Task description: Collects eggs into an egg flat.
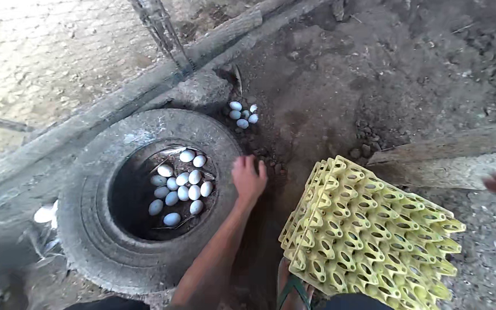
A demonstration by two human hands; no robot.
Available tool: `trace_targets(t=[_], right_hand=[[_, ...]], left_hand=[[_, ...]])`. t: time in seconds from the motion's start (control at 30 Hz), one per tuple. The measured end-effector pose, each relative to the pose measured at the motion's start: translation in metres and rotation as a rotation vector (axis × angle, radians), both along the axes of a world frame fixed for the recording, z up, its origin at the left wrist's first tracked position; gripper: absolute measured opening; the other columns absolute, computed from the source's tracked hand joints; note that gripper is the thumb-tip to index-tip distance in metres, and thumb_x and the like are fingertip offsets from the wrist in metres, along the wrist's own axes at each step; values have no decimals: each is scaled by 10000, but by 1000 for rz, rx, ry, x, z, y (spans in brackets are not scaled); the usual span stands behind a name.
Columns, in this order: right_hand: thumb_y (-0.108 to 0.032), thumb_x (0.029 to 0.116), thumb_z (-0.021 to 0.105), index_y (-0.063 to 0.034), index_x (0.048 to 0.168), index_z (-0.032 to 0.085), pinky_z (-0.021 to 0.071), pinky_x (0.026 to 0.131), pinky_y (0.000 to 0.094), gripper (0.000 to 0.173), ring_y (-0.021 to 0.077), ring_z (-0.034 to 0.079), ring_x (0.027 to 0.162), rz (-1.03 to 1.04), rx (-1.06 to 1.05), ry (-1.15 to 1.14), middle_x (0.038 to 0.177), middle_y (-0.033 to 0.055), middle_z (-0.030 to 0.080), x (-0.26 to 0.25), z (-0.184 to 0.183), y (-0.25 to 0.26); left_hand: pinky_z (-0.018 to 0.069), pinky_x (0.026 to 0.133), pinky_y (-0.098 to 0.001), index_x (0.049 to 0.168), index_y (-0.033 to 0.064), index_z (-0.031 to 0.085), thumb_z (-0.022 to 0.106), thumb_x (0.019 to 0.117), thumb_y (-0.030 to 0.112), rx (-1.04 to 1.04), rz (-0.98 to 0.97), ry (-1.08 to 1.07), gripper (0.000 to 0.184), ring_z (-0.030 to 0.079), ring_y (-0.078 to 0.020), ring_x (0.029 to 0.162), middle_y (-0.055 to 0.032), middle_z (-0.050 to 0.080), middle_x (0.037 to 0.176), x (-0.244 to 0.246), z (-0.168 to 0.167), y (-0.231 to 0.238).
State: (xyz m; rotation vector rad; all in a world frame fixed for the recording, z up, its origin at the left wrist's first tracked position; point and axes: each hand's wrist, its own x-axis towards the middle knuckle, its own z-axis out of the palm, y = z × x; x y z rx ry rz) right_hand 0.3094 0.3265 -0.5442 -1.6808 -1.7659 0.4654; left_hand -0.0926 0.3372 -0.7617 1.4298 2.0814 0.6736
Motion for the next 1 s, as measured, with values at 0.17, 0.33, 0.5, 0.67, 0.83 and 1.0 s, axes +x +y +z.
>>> trace_targets(t=[0.17,0.33,0.5,0.67,0.83,1.0], right_hand=[[-216,1067,523,-32,1310,639,513,1012,561,326,335,651,1162,587,-466,-345,1284,200,648,-211,-40,166],[-193,1051,497,-21,1281,667,444,1055,636,334,413,603,1248,770,-721,-487,1272,237,665,-343,-223,270],[-142,994,567,-61,1443,556,409,1116,613,457,402,511,1369,594,-716,-323,1443,230,559,-420,-312,308],[-396,999,581,-107,1497,521,340,1170,618,579,390,367,1479,595,-613,-459,1561,170,462,-461,-364,330],[-550,963,585,-99,1357,648,385,1119,630,602,403,388,1450,696,-507,-569,1507,161,513,-459,-385,333],[-667,989,446,-122,1322,682,369,1138,634,681,389,446,1425,873,-623,-698,1499,174,527,-451,-382,334]], left_hand=[[253,1185,-615,1488,130,518,577,872,701,-115,-41,166,841,314,-444,1480,-230,347,1604,-36,-45,-10],[258,1181,-595,1511,192,499,714,813,624,-181,-31,200,849,324,-429,1478,-204,354,1609,-33,-44,-6],[367,1083,-623,1399,199,625,755,787,528,-19,52,194,707,462,-460,1363,-210,500,1501,-33,-59,-9],[410,991,-607,1293,198,697,668,776,636,148,84,236,678,546,-435,1262,-210,580,1408,-37,-82,-12],[401,1000,-588,1267,185,705,633,799,672,187,91,216,679,549,-421,1243,-220,587,1383,-35,-89,-15],[401,996,-570,1264,195,704,616,799,697,197,96,237,691,555,-402,1231,-212,593,1372,-40,-90,-17]])
